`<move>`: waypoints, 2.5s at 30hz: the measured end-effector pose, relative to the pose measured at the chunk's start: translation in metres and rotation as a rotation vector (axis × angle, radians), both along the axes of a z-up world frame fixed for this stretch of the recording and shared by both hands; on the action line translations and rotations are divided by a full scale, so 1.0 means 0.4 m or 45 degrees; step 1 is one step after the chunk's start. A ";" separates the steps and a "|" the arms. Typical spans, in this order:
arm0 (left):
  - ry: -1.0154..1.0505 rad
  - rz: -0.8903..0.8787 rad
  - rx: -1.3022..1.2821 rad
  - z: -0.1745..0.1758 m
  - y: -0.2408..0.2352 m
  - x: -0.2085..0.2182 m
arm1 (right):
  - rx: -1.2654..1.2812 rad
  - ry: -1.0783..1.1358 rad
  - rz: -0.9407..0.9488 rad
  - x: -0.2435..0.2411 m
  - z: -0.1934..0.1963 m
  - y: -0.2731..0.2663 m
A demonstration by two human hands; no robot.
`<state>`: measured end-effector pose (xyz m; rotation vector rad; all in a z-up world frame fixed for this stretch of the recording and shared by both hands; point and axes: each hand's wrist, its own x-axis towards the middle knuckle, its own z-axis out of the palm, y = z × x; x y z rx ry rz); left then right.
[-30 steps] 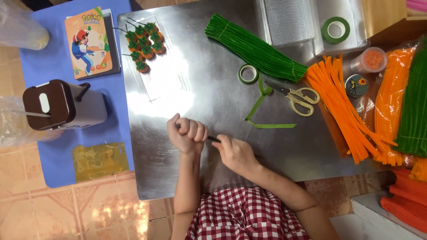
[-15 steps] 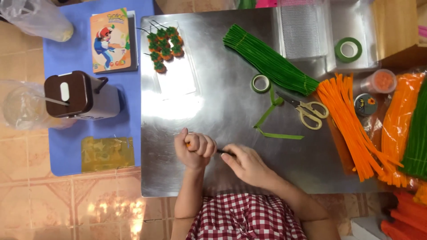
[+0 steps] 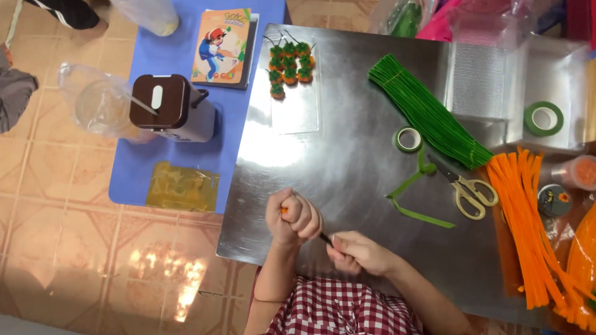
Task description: Assembling artificial carrots by wrapping green floral tape around the base of an orange cone and a green stem.
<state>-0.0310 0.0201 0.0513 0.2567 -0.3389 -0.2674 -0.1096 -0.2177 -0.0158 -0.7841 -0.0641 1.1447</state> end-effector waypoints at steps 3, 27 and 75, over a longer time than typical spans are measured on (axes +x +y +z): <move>-0.134 0.343 0.128 -0.030 -0.028 0.006 | -1.137 -1.406 -0.371 0.025 0.113 0.004; -0.232 0.451 -0.278 0.039 0.317 0.047 | -1.947 -1.878 -0.317 -0.116 -0.144 -0.161; -0.693 0.405 1.970 -0.586 -0.982 0.762 | -2.935 -1.833 -1.094 0.256 -0.325 -0.732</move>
